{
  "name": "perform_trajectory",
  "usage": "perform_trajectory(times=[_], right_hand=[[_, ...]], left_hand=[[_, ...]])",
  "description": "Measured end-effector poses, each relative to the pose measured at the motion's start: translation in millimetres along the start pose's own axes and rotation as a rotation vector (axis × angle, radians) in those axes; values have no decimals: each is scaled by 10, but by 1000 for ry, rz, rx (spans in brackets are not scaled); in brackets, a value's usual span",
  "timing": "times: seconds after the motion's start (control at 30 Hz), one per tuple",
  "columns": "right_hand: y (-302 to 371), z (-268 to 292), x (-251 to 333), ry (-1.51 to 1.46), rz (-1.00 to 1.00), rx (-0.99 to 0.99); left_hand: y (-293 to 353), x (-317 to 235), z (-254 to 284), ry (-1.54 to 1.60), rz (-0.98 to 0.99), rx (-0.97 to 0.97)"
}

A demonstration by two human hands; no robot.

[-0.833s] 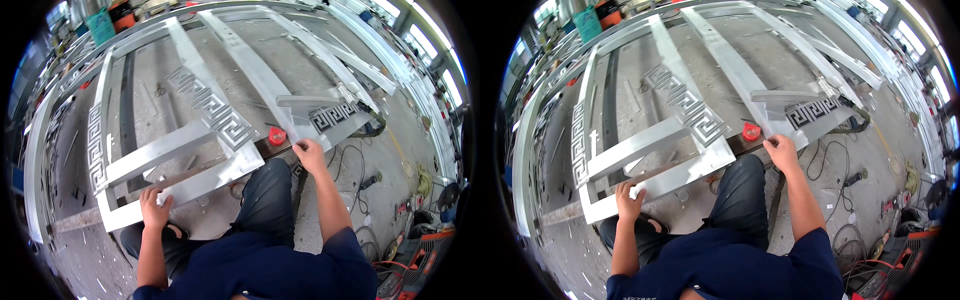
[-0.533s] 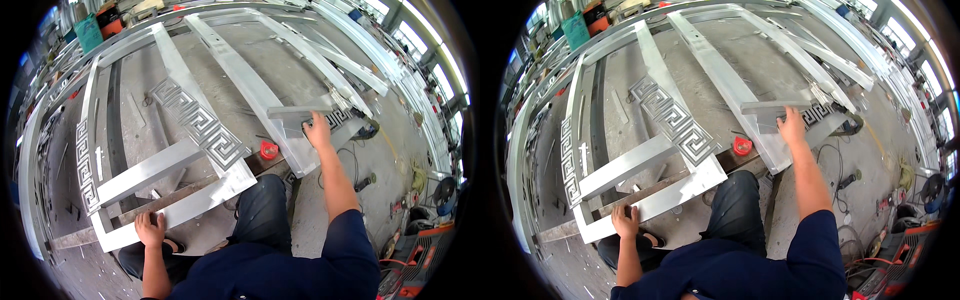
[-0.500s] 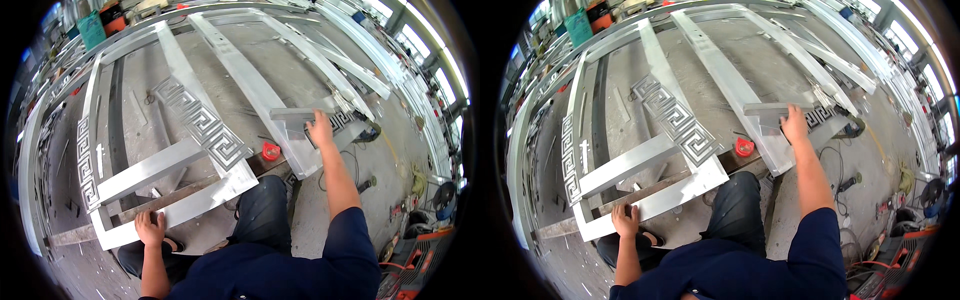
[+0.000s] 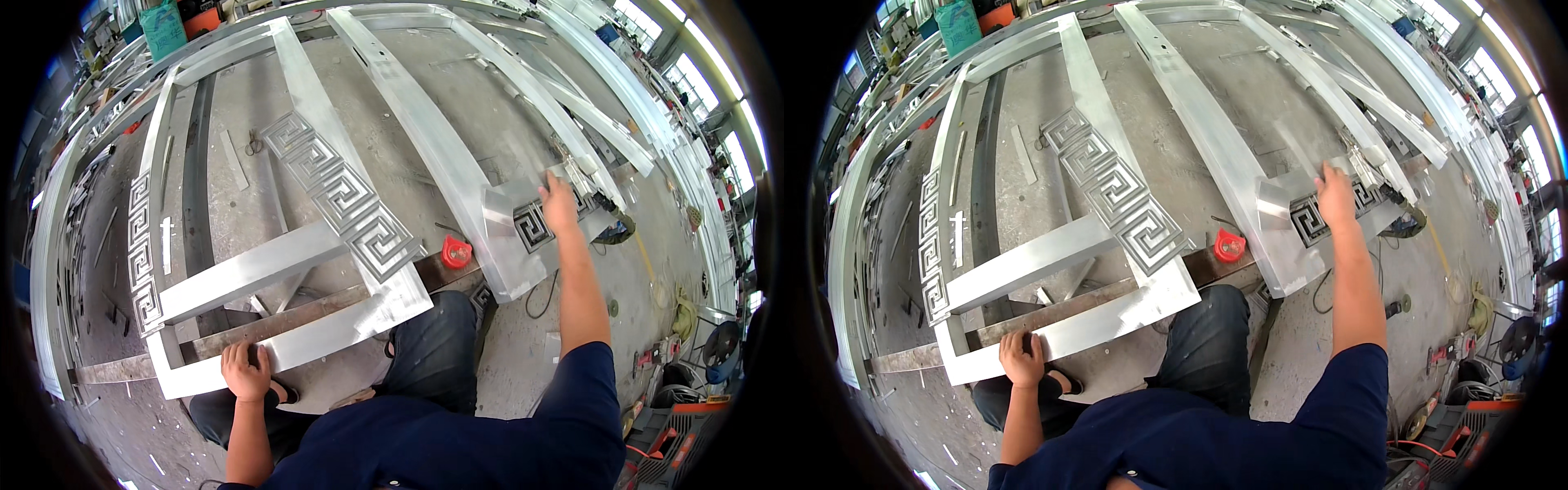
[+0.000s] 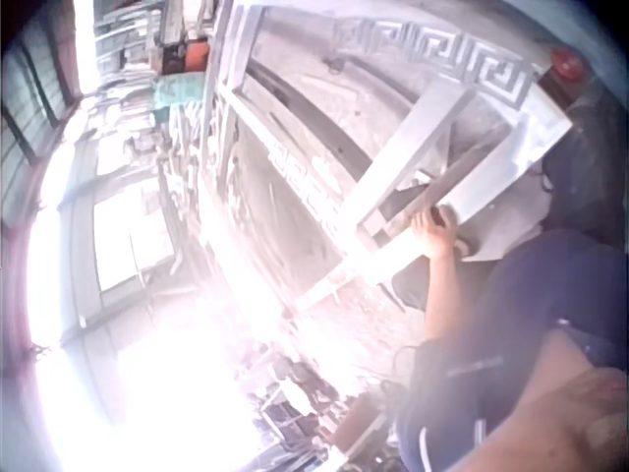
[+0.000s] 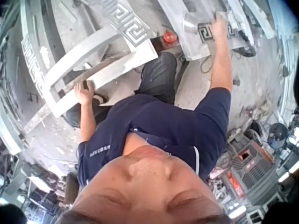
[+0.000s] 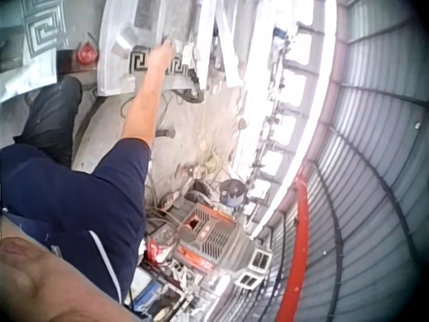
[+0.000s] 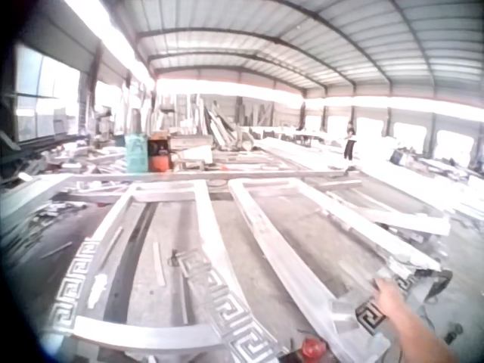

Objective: The person welds decorative Greek key metal inserts into rectangular metal frames using a handheld welding tool. They position the inserts, weld them in place, and then flip the frames to weld the opposite side.

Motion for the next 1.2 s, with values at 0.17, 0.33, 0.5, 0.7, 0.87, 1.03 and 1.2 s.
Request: perform_trajectory(times=[0.17,0.33,0.5,0.7,0.87,1.03,1.2], right_hand=[[-28,-6,44,140,-4,5],[-161,-321,-183,95,-47,203],[129,-968,-773,-175,-156,60],[282,-396,10,35,-42,-128],[370,-333,579,-194,-34,124],[488,-521,858,-214,-170,290],[460,-739,695,-262,-218,236]], left_hand=[[-7,4,-4,-5,23,33],[-33,35,35,42,41,51],[-109,-101,71,27,-9,99],[-20,-64,-23,-66,46,143],[-41,-52,-22,-28,-30,67],[-81,-90,14,-16,-31,49],[-52,-48,-28,3,-36,50]])
Point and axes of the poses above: each hand's wrist, its own y-axis away from the middle knuckle, its own z-axis out of the back of the hand, x = y × z, the point moved 2 cm from there along -y, towards the middle knuckle, and after that the axes turned 8 degrees about y, right-handed, at the moved point
